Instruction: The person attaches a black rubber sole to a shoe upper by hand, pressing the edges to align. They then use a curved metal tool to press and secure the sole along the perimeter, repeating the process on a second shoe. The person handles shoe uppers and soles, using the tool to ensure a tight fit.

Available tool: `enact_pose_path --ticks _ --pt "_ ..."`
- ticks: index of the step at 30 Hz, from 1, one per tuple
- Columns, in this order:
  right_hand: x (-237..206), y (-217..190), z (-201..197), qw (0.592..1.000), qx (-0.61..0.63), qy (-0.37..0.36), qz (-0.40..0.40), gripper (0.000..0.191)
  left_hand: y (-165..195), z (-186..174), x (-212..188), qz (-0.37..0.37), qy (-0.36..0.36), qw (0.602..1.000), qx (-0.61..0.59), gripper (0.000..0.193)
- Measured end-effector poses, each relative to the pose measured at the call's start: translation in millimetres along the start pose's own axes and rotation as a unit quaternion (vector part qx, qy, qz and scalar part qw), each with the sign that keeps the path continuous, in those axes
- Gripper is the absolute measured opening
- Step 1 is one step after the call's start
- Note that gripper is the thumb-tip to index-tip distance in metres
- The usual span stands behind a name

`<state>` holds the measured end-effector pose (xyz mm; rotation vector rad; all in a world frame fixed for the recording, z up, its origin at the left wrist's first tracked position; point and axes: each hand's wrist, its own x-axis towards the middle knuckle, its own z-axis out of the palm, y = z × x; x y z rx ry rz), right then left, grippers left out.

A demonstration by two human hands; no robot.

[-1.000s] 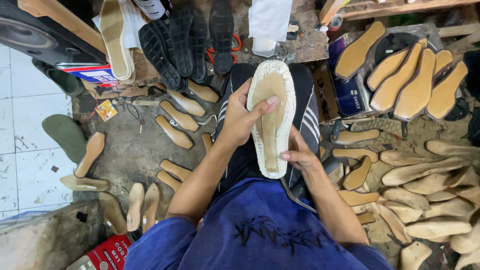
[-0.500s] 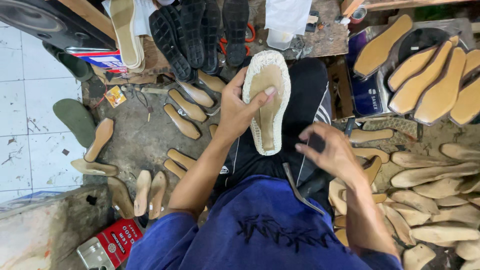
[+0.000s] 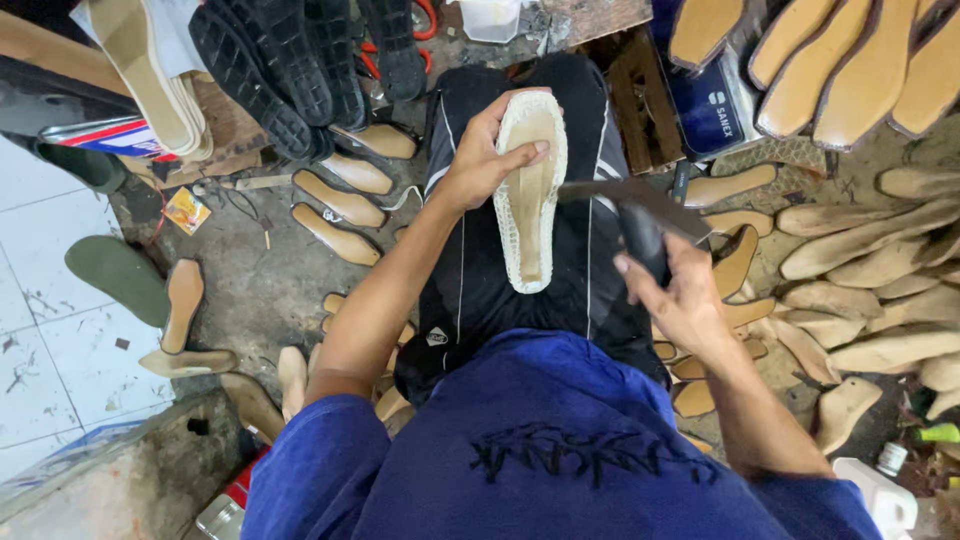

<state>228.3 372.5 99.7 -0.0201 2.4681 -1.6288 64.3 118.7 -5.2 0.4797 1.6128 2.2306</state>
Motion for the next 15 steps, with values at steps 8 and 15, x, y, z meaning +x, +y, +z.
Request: enact_pose_path --ticks 8,15 --pt "43 -3 69 0.907 0.278 0.280 -0.144 0.024 -3 5 4 -0.012 -0.031 0.999 -0.030 0.059" --pt "60 -6 63 0.914 0.295 0.249 -0.128 0.018 -2 5 3 -0.037 -0.035 0.996 -0.070 0.058"
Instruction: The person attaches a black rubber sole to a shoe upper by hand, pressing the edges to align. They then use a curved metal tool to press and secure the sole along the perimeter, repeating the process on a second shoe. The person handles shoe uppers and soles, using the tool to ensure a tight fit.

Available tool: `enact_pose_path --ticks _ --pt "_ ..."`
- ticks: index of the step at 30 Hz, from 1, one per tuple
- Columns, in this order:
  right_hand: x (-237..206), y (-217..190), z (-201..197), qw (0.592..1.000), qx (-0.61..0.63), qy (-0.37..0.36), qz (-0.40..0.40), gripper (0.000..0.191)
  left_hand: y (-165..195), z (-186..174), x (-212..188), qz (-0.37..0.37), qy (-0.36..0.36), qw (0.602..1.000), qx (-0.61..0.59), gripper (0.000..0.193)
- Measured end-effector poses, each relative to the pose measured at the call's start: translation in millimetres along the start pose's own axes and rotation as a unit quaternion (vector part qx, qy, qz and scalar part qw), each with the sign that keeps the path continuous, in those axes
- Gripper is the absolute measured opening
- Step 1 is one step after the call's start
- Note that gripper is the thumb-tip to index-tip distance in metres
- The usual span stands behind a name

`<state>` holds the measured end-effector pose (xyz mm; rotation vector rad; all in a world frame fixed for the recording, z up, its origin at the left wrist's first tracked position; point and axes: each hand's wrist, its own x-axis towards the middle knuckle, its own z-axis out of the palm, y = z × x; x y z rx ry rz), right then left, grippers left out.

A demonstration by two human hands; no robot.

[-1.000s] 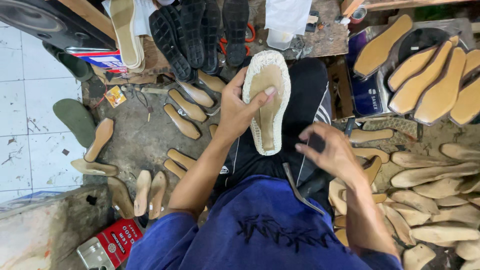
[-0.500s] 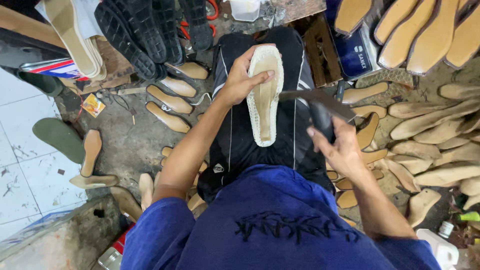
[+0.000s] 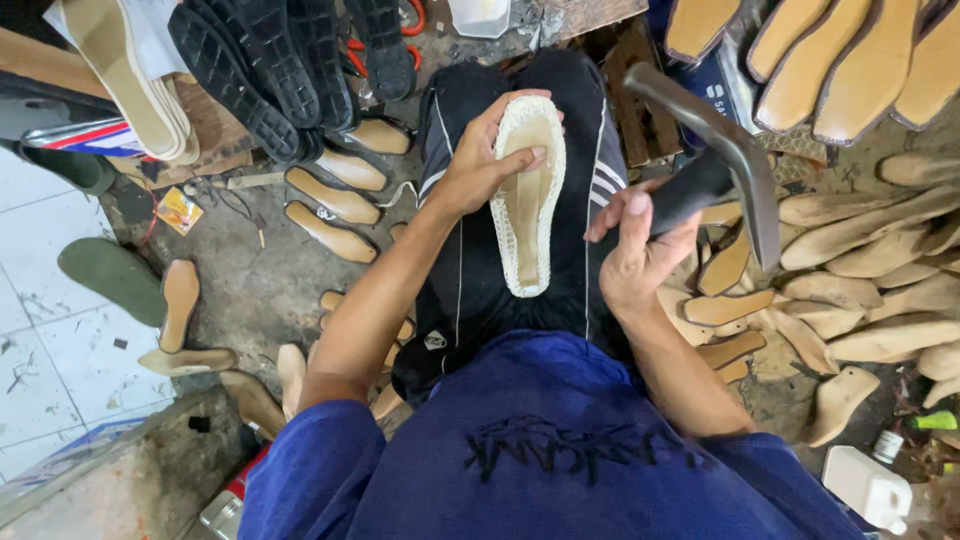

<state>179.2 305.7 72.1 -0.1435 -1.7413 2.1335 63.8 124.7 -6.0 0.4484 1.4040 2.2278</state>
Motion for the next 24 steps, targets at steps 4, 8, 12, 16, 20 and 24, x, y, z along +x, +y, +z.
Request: enact_pose_path --ticks 4,8,12,16,20,24 --pt "10 -1 3 0.860 -0.411 -0.158 -0.259 0.022 -3 0 0 0.034 0.004 0.999 0.034 0.063" --pt "15 -6 2 0.986 -0.154 -0.063 0.028 0.018 -6 0 0 0.023 -0.009 1.000 0.008 0.058" --pt "18 -14 2 0.964 -0.238 -0.116 0.013 0.024 -8 0 0 0.018 0.020 0.999 0.046 0.058" --pt "21 -23 -4 0.938 -0.310 -0.147 0.051 0.023 -11 -1 0 0.054 -0.004 0.996 0.076 0.059" --pt "23 -20 -5 0.956 -0.204 -0.197 -0.081 0.027 -16 -1 0 0.008 0.040 0.996 0.079 0.056" --pt "23 -12 -6 0.856 -0.439 -0.263 -0.074 0.036 -21 -1 0 0.038 0.039 0.996 0.067 0.060"
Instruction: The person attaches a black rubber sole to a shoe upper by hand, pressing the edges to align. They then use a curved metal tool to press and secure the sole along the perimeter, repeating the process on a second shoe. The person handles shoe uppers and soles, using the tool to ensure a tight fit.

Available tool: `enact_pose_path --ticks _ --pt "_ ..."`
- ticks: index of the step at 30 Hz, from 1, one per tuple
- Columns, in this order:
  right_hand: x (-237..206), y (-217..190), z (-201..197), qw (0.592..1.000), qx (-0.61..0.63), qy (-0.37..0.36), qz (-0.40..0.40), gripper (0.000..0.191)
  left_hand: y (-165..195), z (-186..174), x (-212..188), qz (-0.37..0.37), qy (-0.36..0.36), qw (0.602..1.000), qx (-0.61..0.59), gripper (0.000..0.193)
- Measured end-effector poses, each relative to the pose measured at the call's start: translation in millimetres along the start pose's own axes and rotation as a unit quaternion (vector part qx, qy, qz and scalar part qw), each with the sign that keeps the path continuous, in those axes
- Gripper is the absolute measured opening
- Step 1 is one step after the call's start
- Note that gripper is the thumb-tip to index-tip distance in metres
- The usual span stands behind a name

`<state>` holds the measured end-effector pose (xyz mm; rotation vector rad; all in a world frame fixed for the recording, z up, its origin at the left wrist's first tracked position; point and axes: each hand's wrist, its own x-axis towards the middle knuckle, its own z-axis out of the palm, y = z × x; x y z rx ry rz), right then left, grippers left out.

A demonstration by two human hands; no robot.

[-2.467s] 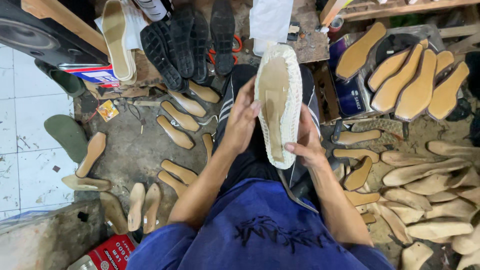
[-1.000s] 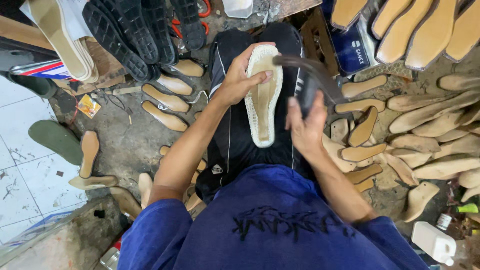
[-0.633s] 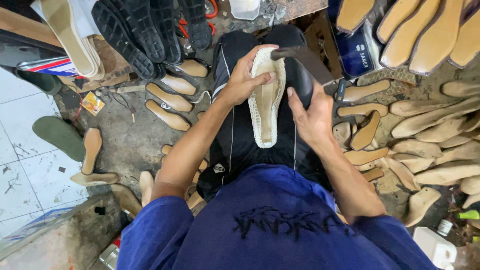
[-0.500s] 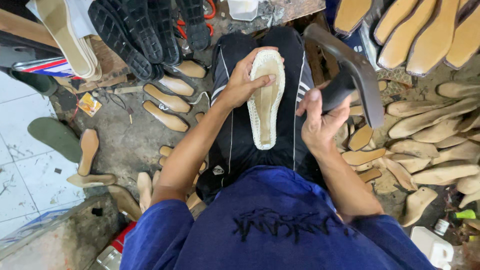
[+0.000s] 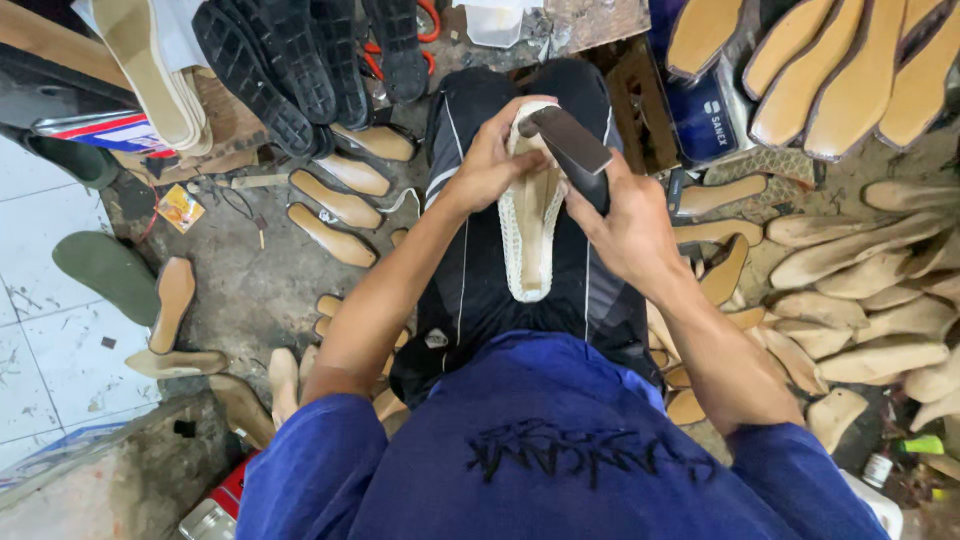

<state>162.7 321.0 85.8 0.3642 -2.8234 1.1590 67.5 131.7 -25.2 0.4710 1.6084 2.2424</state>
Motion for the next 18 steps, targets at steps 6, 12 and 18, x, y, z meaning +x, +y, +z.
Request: enact_pose_path --ticks 6,12,18 --pt "-3 -7 7 0.994 0.102 0.023 0.027 0.024 1 -7 -3 -0.017 0.010 0.999 0.028 0.063" --pt "7 -19 15 0.953 0.236 0.164 0.099 0.027 1 -8 -3 0.017 0.005 0.999 0.046 0.061" --pt "-32 35 25 0.979 0.144 0.021 0.145 0.024 2 -12 -10 -0.039 0.014 0.999 -0.002 0.062"
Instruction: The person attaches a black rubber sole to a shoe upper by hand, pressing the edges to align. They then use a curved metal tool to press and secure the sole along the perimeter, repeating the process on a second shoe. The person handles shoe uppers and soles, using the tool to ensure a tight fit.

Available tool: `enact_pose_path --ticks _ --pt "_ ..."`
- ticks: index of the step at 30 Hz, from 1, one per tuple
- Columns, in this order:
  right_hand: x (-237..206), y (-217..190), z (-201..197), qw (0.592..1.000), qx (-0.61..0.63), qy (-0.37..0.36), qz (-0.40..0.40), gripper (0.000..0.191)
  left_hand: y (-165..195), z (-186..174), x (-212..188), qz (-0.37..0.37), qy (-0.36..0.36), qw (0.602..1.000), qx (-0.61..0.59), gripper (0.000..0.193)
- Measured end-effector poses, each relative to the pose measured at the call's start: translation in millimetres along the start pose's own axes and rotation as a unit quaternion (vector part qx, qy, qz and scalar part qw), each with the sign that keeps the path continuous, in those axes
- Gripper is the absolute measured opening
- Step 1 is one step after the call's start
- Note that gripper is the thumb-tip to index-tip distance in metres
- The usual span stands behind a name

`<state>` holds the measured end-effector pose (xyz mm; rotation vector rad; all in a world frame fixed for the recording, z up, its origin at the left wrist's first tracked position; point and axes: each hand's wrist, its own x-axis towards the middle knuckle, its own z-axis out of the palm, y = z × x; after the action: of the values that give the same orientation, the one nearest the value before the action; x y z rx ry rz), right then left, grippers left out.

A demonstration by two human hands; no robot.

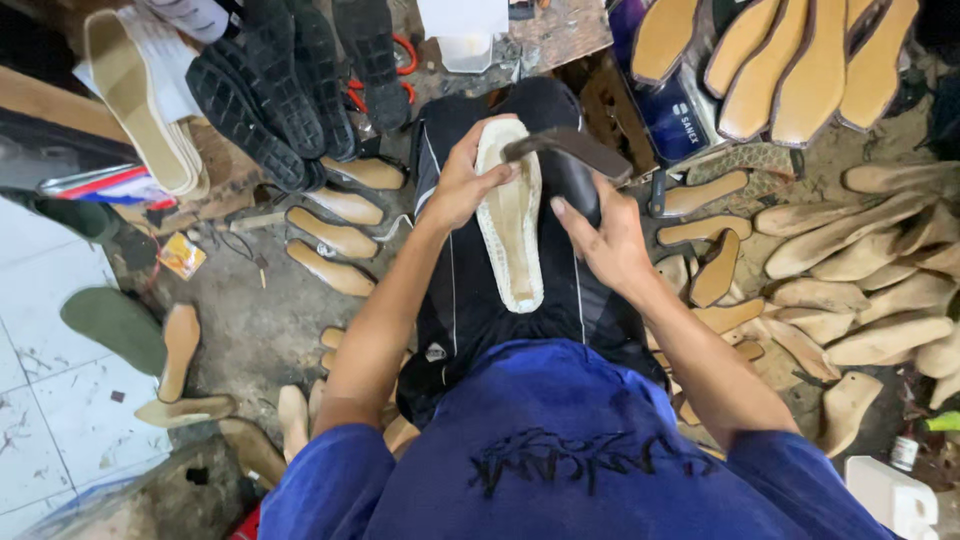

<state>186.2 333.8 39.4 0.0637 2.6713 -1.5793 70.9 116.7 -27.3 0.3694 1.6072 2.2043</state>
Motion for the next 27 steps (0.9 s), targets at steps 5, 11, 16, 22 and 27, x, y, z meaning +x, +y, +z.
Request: enact_pose_path --ticks 5,11,16,22,27 --pt "-54 60 -39 0.956 -0.153 -0.014 -0.249 0.038 3 -11 -3 0.001 0.005 1.000 -0.029 0.069" --pt "-54 35 -76 0.944 -0.202 -0.185 -0.185 0.020 -1 -6 -7 0.112 0.054 0.992 -0.027 0.085" --pt "-25 -18 -55 0.985 -0.137 0.047 -0.095 0.021 7 10 -10 0.250 0.220 0.939 0.083 0.055" --pt "3 -40 -8 0.989 -0.041 0.063 -0.128 0.018 31 -55 -4 0.101 0.381 0.844 0.365 0.028" --pt "12 -31 23 0.991 -0.029 0.014 -0.132 0.019 19 -103 44 0.097 0.419 0.677 0.596 0.051"
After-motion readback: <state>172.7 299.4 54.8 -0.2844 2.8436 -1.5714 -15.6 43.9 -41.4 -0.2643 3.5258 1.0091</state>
